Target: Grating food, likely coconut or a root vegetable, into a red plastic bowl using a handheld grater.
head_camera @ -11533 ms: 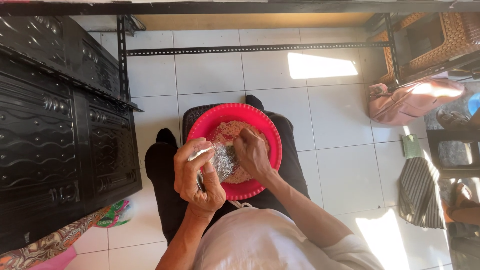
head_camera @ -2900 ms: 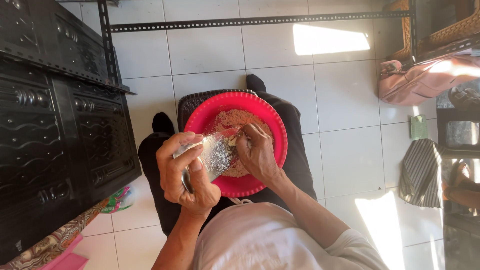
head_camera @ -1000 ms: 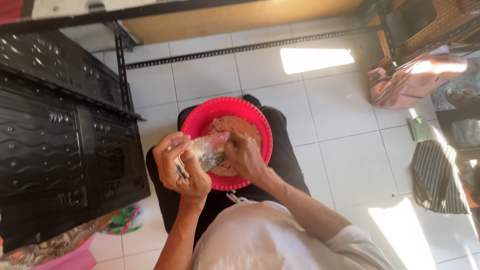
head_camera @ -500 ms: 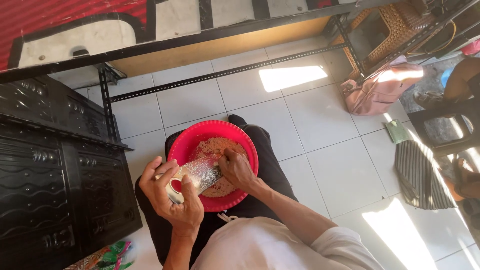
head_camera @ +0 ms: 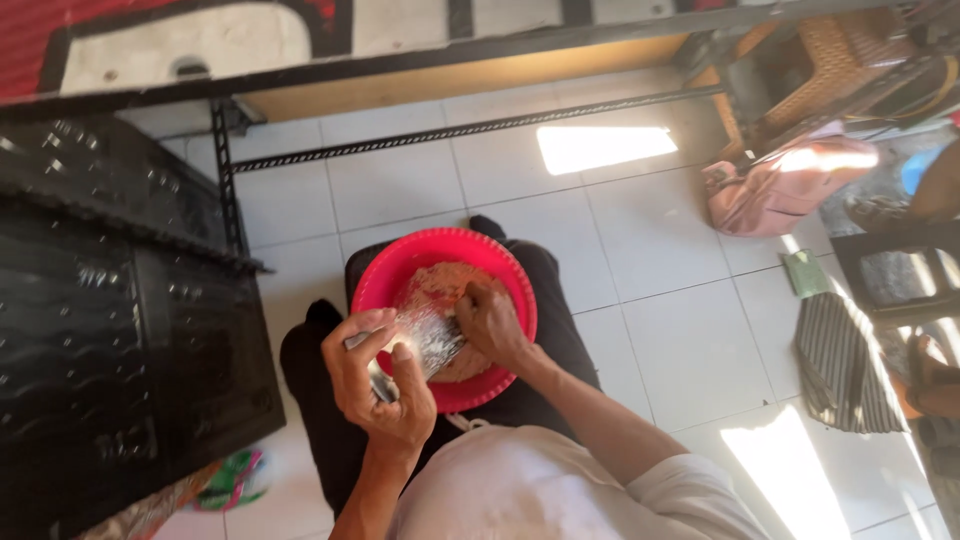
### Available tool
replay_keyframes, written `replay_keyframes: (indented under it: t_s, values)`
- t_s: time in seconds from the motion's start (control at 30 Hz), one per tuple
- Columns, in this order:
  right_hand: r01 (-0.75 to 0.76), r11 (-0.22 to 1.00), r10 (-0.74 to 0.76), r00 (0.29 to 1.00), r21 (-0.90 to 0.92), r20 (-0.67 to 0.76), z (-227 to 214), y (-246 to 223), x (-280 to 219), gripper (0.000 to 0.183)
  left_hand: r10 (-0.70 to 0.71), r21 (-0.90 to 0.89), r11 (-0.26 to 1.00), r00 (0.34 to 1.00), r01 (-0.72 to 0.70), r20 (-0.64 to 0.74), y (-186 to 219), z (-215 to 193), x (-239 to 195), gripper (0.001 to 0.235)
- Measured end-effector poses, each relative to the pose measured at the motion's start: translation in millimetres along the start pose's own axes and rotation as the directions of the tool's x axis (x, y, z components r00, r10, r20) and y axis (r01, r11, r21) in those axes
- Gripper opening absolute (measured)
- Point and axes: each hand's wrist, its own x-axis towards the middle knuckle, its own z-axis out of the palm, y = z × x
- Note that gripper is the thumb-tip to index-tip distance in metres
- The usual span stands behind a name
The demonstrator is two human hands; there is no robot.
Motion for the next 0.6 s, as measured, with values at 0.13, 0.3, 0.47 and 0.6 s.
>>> replay_keyframes:
  t_s: [0.13,0.3,0.47,0.6]
  values:
    - [-0.577,0.718,0.530,0.816,0.390,0.230,-59.6,-68.7,22.6,0.022,-0.013,0.051,0.999,1.000,0.012,0.017,3.1,-5.9,-2.5,0.016]
    - [-0.183,0.836,0.215,0.977,0.517,-0.003,-113.1,-125.9,40.8,0.011,-0.013,-0.003,1.000,0.999,0.013,0.032,6.9,-7.1,-3.1,0.016]
    - [-0.162,0.845,0.234,0.969,0.509,-0.080,-46.3,-70.0,33.2,0.012,-0.045,0.016,0.999,0.998,0.044,0.053,-2.1,-15.6,-1.4,0.016]
    - [-0.409,0.799,0.408,0.907,0.440,0.102,4.3,-8.2,23.8,0.020,-0.030,0.018,0.999,0.999,0.030,0.037,-6.8,-18.8,-6.3,0.013]
